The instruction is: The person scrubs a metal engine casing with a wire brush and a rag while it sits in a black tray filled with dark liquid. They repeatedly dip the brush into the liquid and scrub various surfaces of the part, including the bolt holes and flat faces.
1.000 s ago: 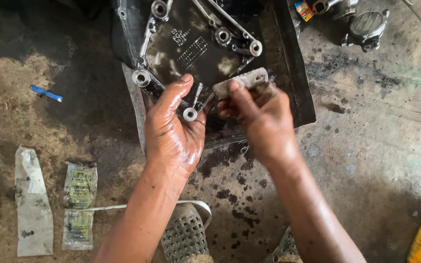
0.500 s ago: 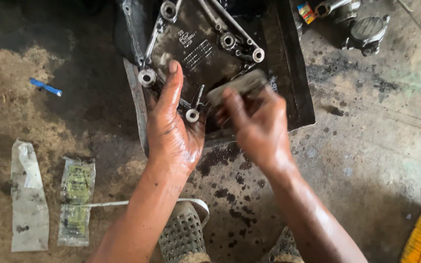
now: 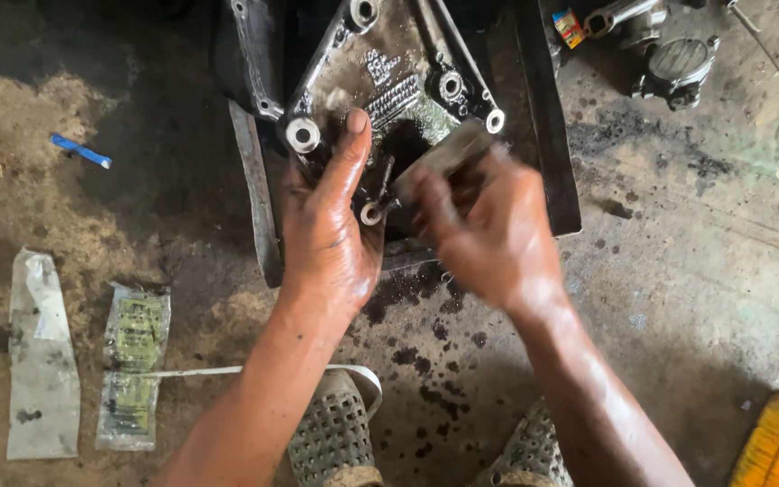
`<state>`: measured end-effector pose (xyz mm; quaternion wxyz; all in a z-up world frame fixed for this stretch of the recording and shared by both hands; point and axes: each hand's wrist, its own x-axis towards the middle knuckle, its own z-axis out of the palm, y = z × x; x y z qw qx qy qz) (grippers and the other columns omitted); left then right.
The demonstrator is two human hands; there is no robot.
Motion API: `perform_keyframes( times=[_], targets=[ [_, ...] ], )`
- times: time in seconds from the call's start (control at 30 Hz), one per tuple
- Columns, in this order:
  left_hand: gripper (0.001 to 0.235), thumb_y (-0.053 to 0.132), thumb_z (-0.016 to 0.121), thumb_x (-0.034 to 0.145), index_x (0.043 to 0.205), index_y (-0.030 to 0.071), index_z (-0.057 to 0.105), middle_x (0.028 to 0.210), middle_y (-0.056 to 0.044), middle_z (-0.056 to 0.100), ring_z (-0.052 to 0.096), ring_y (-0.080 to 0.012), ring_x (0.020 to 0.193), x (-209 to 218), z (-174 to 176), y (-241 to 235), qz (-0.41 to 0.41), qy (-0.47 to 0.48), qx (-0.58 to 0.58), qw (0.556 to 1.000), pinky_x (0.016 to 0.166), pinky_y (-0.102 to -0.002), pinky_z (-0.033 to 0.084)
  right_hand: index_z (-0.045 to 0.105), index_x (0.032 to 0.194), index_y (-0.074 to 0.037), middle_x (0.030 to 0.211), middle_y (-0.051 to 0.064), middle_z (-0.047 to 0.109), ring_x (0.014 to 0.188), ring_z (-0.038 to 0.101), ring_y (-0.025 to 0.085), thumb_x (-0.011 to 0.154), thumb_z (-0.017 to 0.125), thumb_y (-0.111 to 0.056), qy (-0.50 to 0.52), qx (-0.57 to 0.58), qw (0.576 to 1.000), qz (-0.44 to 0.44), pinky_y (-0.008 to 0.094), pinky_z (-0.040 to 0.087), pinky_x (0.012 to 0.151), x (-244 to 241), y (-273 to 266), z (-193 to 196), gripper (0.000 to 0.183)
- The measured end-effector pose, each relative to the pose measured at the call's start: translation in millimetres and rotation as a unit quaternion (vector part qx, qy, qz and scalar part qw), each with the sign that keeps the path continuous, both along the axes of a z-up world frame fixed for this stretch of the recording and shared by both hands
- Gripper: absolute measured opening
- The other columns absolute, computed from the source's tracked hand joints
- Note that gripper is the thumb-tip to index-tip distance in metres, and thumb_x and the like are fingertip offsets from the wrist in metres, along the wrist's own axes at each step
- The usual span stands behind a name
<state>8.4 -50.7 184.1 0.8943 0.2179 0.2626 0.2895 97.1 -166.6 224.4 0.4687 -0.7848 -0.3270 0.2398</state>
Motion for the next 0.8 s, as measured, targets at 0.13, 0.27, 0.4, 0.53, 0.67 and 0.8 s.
perform_keyframes(
  times=[0.13, 0.27, 0.4, 0.53, 0.67, 0.8],
  targets=[
    [0.047, 0.021, 0.086, 0.087, 0.126, 0.008, 0.063, 0.121, -0.007, 0.069, 0.069, -0.0195, 0.11, 1.4, 1.0, -0.8, -0.007, -0.03, 0.013, 0.999, 0.087, -0.036, 0.063, 0.066, 0.101, -0.001, 0.084, 0.013, 0.077, 0.057, 0.073, 0.012, 0.103, 0.057, -0.015, 0.004, -0.061, 0.998, -0.033, 0.028, 0.06, 0.046, 5.3, -1.5, -5.3, 0.016],
    [0.056, 0.034, 0.082, 0.088, 0.131, 0.005, 0.061, 0.122, -0.007, 0.069, 0.07, -0.0193, 0.106, 0.4, 8.3, -3.8, -0.006, -0.001, -0.038, 0.999, 0.084, -0.035, 0.063, 0.062, 0.109, 0.001, 0.095, 0.015, 0.076, 0.07, 0.072, 0.014, 0.107, 0.057, -0.012, 0.002, 0.092, 0.995, -0.043, 0.027, 0.063, 0.061, -2.9, -7.9, -16.7, 0.014],
    [0.068, 0.054, 0.072, 0.088, 0.144, 0.023, 0.048, 0.131, 0.0, 0.064, 0.071, -0.0207, 0.103, -3.1, 19.3, -2.0, -0.016, 0.116, -0.078, 0.99, 0.082, -0.04, 0.068, 0.062, 0.104, 0.0, 0.091, 0.01, 0.077, 0.068, 0.078, 0.011, 0.105, 0.059, -0.015, 0.019, 0.137, 0.987, -0.082, 0.028, 0.065, 0.061, -16.4, -6.9, -18.6, 0.015],
    [0.082, 0.055, 0.079, 0.085, 0.143, 0.006, 0.051, 0.12, -0.007, 0.067, 0.069, -0.0209, 0.099, -2.6, 26.4, -3.7, -0.015, 0.013, -0.056, 0.998, 0.082, -0.038, 0.063, 0.061, 0.107, 0.0, 0.09, 0.012, 0.075, 0.074, 0.073, 0.011, 0.104, 0.062, -0.013, 0.092, 0.164, 0.973, -0.131, 0.028, 0.065, 0.068, -26.1, -6.8, -15.4, 0.013],
    [0.08, 0.059, 0.077, 0.084, 0.143, 0.011, 0.051, 0.117, -0.005, 0.067, 0.07, -0.0222, 0.095, -3.1, 30.0, -4.8, -0.044, 0.021, -0.052, 0.997, 0.076, -0.039, 0.064, 0.062, 0.107, 0.0, 0.092, 0.01, 0.075, 0.079, 0.071, 0.01, 0.105, 0.063, -0.011, 0.13, 0.185, 0.967, -0.121, 0.026, 0.063, 0.072, -30.9, -5.4, -14.9, 0.012],
    [0.08, 0.056, 0.075, 0.089, 0.147, 0.007, 0.05, 0.121, -0.007, 0.065, 0.07, -0.0205, 0.095, -6.1, 30.8, -5.1, -0.058, -0.022, -0.038, 0.997, 0.069, -0.037, 0.058, 0.063, 0.111, 0.002, 0.096, 0.009, 0.073, 0.084, 0.07, 0.01, 0.106, 0.063, -0.01, 0.153, 0.204, 0.961, -0.103, 0.027, 0.064, 0.078, -38.4, -7.2, -13.0, 0.013]
  ],
)
